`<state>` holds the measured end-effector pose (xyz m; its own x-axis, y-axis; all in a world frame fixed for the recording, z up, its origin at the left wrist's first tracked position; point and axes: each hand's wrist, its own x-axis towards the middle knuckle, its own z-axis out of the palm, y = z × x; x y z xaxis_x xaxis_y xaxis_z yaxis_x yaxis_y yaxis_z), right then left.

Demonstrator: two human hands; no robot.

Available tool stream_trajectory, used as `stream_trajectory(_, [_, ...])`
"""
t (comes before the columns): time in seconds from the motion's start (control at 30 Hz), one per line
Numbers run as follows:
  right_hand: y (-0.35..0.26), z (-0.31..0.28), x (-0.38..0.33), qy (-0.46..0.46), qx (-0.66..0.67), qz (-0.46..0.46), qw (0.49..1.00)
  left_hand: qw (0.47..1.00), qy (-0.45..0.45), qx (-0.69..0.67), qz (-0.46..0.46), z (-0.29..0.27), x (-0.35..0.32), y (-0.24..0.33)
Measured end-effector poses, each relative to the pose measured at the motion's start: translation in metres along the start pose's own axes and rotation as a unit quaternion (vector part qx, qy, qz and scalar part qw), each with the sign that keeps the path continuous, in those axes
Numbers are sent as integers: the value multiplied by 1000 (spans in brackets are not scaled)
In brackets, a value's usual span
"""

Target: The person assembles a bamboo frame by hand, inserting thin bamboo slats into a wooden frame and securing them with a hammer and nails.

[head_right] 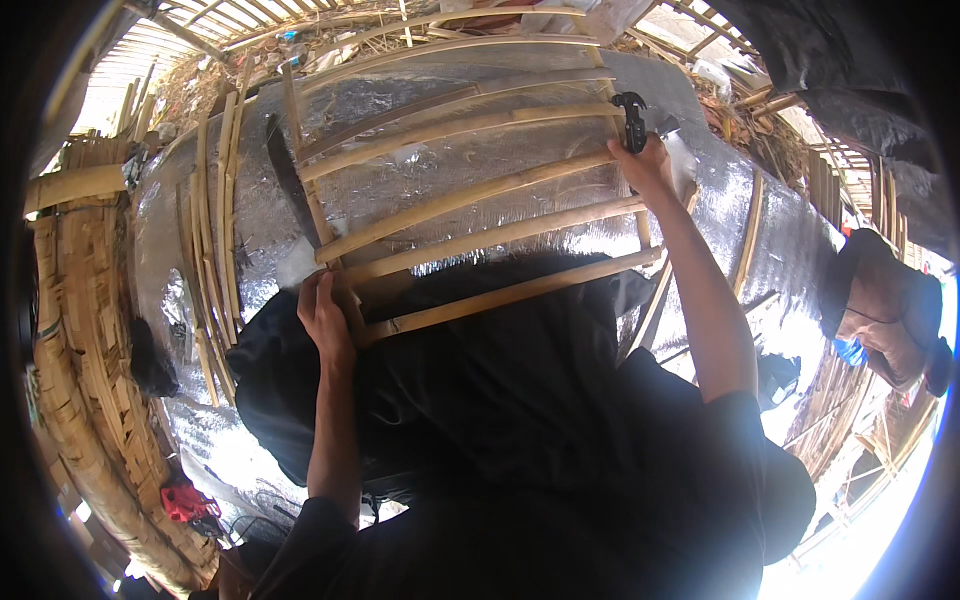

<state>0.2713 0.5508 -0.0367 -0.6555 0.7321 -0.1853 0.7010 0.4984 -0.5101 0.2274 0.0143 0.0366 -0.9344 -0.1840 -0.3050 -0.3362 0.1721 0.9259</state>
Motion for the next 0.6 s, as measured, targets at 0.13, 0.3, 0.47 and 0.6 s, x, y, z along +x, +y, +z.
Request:
stream_trajectory(0.13, [-3,0,-1,-30,13,-6,999,997,-20,64,29,-21,21,-25])
stream_trajectory(0.3, [9,2,-1,35,18,-68,997,985,-98,143,-12,-26,24,16])
stream_trajectory(0.47, [3,0,-2,34,9,-60,998,971,-96,214,36,-37,38,21])
stream_trajectory(0.6, [-6,-5,-7,20,-19,-49,998,955,-46,248,157,-42,55,13])
